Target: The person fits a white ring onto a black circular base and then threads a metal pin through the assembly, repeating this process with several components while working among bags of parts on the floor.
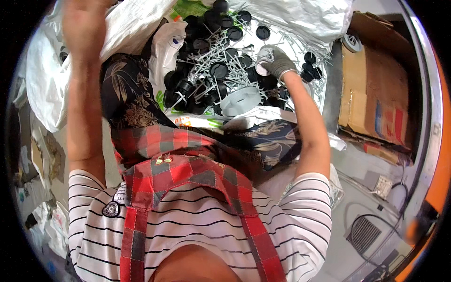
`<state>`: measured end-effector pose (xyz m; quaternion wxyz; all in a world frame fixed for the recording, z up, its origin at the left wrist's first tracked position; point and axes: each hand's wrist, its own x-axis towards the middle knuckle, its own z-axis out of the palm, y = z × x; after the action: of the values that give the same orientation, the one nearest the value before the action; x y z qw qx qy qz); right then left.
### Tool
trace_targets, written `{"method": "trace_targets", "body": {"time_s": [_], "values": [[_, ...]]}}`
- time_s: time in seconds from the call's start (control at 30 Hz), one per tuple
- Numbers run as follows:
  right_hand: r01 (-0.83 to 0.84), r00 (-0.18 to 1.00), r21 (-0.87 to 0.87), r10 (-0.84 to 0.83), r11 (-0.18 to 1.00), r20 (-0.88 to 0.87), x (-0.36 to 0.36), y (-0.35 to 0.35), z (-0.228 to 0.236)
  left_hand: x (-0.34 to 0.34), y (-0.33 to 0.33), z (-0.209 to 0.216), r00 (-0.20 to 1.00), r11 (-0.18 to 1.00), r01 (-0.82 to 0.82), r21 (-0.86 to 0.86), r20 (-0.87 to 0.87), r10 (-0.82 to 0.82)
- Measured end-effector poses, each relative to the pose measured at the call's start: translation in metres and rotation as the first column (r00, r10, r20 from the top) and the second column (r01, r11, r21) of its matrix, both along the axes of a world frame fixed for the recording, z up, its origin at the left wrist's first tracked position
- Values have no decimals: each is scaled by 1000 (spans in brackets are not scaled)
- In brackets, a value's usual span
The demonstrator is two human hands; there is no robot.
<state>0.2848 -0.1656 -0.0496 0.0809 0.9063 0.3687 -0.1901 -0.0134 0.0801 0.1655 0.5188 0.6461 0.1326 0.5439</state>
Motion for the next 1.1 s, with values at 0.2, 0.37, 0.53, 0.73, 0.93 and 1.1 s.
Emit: {"method": "trace_targets", "body": {"time_s": [0.2, 0.37, 0.53, 0.73, 0.93, 1.1], "values": [[112, 992, -136, -118, 984, -44, -9, 19, -62, 22, -10, -134, 751, 968, 208, -139, -612, -249], [184, 971, -93, -196, 978, -135, 11, 13, -103, 40, -12, -156, 563, 926, 186, -329, -737, -375], [144, 947, -24, -145, 989, -286, 31, 1, -119, 55, -28, -170, 548, 865, 248, -436, -673, -496], [145, 869, 212, -22, 967, -494, 0, -6, -59, 54, -40, -198, 433, 697, 190, -692, -578, -692], [86, 713, 517, 310, 852, -629, -109, 23, 64, 48, -60, -192, 470, 164, -17, -986, -153, -870], [511, 311, 378, 244, 772, -919, -138, 23, 63, 36, -52, -180, 456, 537, 144, -831, -426, -781]]}}
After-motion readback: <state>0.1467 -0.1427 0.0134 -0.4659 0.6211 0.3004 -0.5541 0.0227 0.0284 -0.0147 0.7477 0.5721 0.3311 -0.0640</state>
